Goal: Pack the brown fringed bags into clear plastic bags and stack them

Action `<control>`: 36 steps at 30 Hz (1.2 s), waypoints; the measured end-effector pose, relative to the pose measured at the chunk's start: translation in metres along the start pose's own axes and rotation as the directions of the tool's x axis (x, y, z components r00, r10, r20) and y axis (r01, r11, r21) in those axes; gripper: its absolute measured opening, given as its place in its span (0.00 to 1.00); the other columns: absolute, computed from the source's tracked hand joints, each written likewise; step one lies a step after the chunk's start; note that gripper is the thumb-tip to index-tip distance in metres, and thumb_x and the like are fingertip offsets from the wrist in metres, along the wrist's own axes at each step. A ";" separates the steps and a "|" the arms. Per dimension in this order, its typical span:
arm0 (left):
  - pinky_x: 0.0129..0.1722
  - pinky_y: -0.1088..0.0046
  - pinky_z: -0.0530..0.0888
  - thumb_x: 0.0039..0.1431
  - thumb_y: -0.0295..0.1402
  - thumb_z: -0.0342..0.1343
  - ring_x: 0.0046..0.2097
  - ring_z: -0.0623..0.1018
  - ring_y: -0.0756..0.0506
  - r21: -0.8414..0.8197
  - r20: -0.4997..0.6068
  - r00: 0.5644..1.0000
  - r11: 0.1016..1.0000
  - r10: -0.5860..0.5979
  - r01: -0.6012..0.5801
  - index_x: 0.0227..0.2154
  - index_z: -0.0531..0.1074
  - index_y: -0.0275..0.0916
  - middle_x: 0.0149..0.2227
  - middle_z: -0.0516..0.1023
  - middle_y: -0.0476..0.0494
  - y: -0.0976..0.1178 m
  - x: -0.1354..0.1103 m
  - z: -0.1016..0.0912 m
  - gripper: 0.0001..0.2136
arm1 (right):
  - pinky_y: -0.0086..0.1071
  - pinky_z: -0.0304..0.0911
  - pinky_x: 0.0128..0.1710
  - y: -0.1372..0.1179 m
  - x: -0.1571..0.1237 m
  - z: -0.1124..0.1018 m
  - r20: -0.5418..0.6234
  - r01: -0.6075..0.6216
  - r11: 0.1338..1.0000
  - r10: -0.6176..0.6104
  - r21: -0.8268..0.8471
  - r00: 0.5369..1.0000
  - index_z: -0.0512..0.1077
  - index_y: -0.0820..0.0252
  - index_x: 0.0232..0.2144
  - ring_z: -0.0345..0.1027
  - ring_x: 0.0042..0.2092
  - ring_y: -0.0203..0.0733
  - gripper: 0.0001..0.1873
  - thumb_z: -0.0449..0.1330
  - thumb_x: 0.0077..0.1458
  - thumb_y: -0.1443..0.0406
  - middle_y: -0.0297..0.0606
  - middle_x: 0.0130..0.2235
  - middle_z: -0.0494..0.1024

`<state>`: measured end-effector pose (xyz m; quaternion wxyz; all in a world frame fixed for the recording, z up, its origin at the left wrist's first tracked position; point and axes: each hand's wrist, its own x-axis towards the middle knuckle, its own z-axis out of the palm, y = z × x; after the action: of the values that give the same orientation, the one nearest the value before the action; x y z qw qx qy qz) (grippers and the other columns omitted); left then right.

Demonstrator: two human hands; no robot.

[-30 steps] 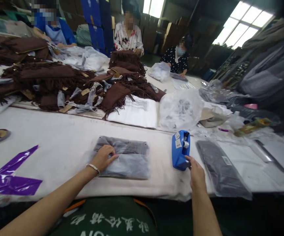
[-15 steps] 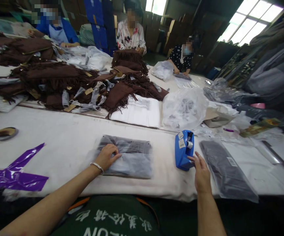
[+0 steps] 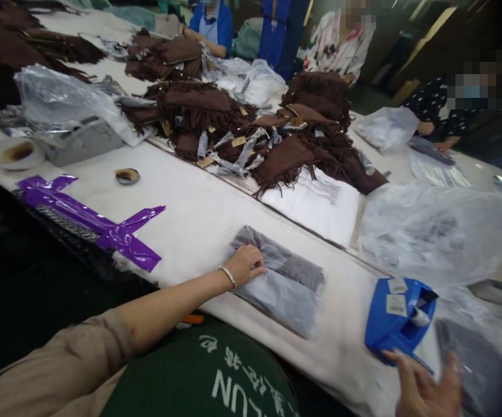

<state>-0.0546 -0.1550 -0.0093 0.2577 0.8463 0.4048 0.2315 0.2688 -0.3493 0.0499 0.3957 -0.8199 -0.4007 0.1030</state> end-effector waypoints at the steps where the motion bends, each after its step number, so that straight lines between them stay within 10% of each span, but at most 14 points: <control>1: 0.43 0.68 0.63 0.56 0.39 0.56 0.42 0.68 0.45 -0.008 0.000 1.000 1.000 -0.003 0.003 0.28 0.68 0.37 0.34 0.72 0.46 -0.001 0.000 0.000 0.10 | 0.48 0.64 0.44 -0.019 0.005 0.012 0.133 0.100 0.995 -0.102 0.026 0.986 0.42 0.50 0.62 0.71 0.39 0.49 0.39 0.53 0.53 0.53 0.36 0.33 0.75; 3: 0.43 0.68 0.63 0.57 0.39 0.56 0.42 0.68 0.45 -0.015 -0.003 1.000 1.000 -0.014 0.014 0.28 0.67 0.37 0.35 0.71 0.45 -0.003 0.000 0.001 0.10 | 0.47 0.61 0.48 -0.057 0.019 0.045 0.454 0.286 0.952 -0.304 0.111 0.838 0.38 0.54 0.63 0.70 0.38 0.44 0.38 0.51 0.56 0.56 0.33 0.31 0.74; 7: 0.42 0.68 0.63 0.57 0.40 0.55 0.41 0.67 0.45 0.004 -0.001 1.000 1.000 -0.017 0.017 0.28 0.67 0.37 0.34 0.71 0.46 -0.003 0.000 0.002 0.10 | 0.41 0.59 0.46 -0.112 0.048 0.117 0.810 0.632 0.764 -0.450 0.132 0.375 0.38 0.53 0.63 0.66 0.36 0.41 0.35 0.49 0.57 0.64 0.34 0.31 0.72; 10: 0.42 0.67 0.62 0.57 0.39 0.55 0.41 0.67 0.45 0.035 -0.003 1.000 0.999 -0.011 0.012 0.28 0.67 0.37 0.34 0.71 0.46 -0.001 0.000 0.003 0.10 | 0.39 0.59 0.42 -0.125 0.062 0.150 0.902 0.833 0.553 -0.368 0.015 0.228 0.41 0.53 0.63 0.65 0.34 0.43 0.38 0.53 0.54 0.65 0.37 0.32 0.72; 14: 0.43 0.67 0.62 0.57 0.38 0.55 0.41 0.66 0.45 0.066 0.011 1.000 0.998 0.008 -0.009 0.28 0.66 0.37 0.34 0.70 0.46 0.000 -0.001 0.002 0.10 | 0.37 0.58 0.38 -0.124 0.074 0.157 0.914 0.887 0.443 -0.294 -0.128 0.279 0.43 0.54 0.62 0.66 0.33 0.44 0.40 0.58 0.51 0.63 0.39 0.31 0.72; 20: 0.44 0.66 0.61 0.58 0.39 0.54 0.42 0.66 0.45 0.074 0.026 0.999 0.997 0.022 -0.024 0.29 0.67 0.37 0.34 0.70 0.46 0.000 -0.001 0.001 0.09 | 0.31 0.60 0.31 -0.115 0.084 0.123 0.848 0.451 0.892 -0.236 -0.004 0.475 0.67 0.56 0.46 0.65 0.26 0.38 0.21 0.45 0.59 0.53 0.31 0.23 0.70; 26: 0.44 0.66 0.62 0.57 0.38 0.55 0.42 0.66 0.45 0.088 -0.001 1.000 0.996 0.009 -0.009 0.28 0.66 0.37 0.34 0.70 0.46 0.001 -0.001 0.003 0.10 | 0.32 0.59 0.31 -0.137 0.078 0.132 0.966 0.773 0.624 -0.116 -0.111 0.233 0.74 0.55 0.25 0.67 0.29 0.39 0.13 0.53 0.53 0.57 0.35 0.27 0.75; 36: 0.43 0.65 0.62 0.58 0.38 0.53 0.42 0.67 0.44 0.105 0.026 0.999 0.994 0.031 -0.033 0.28 0.66 0.38 0.34 0.70 0.45 0.002 0.002 0.001 0.10 | 0.35 0.61 0.28 -0.159 0.088 0.196 0.924 0.755 0.533 0.205 -0.382 0.323 0.69 0.57 0.10 0.69 0.24 0.43 0.12 0.70 0.26 0.62 0.31 0.12 0.66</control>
<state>-0.0521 -0.1549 -0.0080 0.2138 0.8678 0.3997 0.2037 0.1400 -0.1152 0.0482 -0.2878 -0.5981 -0.7005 0.2624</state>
